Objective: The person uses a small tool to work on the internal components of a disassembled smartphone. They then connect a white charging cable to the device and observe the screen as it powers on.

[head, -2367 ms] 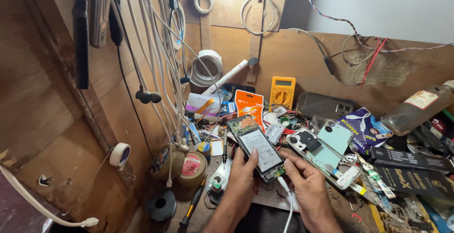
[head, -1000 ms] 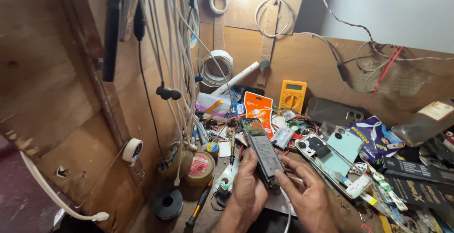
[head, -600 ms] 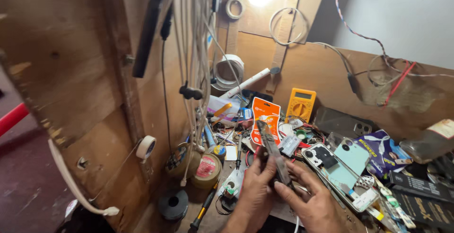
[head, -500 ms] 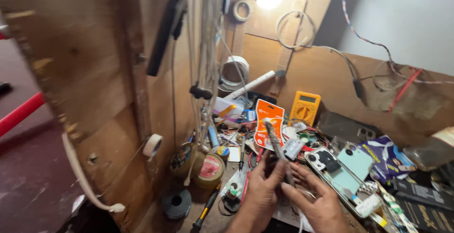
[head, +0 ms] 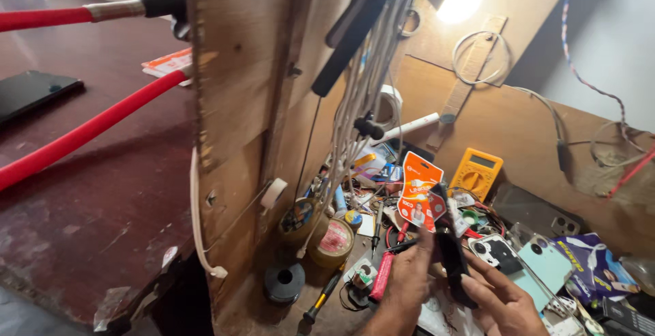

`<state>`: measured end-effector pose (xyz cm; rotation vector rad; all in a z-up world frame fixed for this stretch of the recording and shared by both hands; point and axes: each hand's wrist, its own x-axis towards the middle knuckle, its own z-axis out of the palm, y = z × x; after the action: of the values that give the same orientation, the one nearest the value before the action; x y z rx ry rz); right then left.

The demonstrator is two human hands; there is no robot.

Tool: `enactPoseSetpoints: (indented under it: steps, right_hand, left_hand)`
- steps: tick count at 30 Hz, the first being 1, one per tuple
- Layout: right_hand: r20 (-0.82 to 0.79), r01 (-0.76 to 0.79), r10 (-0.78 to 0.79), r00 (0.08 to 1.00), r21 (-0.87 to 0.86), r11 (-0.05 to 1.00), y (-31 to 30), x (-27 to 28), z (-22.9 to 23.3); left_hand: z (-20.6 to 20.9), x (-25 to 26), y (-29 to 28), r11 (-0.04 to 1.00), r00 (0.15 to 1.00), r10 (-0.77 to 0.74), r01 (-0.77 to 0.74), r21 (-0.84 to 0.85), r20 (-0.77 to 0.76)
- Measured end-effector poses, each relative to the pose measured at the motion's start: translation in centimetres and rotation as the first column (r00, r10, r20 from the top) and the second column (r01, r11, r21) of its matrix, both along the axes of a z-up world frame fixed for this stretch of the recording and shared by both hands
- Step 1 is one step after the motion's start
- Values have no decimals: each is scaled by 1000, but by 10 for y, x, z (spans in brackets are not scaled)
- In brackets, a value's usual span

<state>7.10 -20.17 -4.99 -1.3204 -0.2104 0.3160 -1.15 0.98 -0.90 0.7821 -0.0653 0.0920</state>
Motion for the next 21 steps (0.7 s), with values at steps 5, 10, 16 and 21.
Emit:
enactPoseSetpoints:
  steps: [5, 10, 16, 21]
  right_hand:
    - [14, 37, -37, 999, -23, 999, -22, 25, -22]
    - [-19, 40, -42, 999, -86, 995, -40, 39, -33]
    - [-120, 1, 4, 993, 47, 999, -39, 37, -27]
    - [-50, -160, 176, 983, 234, 959, -35, 31, -24]
  left_hand:
    - [-8, 6, 2, 991, 993, -51, 38, -126, -102]
    - [-17, 10, 2, 999, 999, -29, 27, -39, -41]
    - [-15, 9, 3, 1000, 998, -5, 4, -15, -70]
    - [-14, 7, 4, 1000, 996, -5, 3, -16, -88]
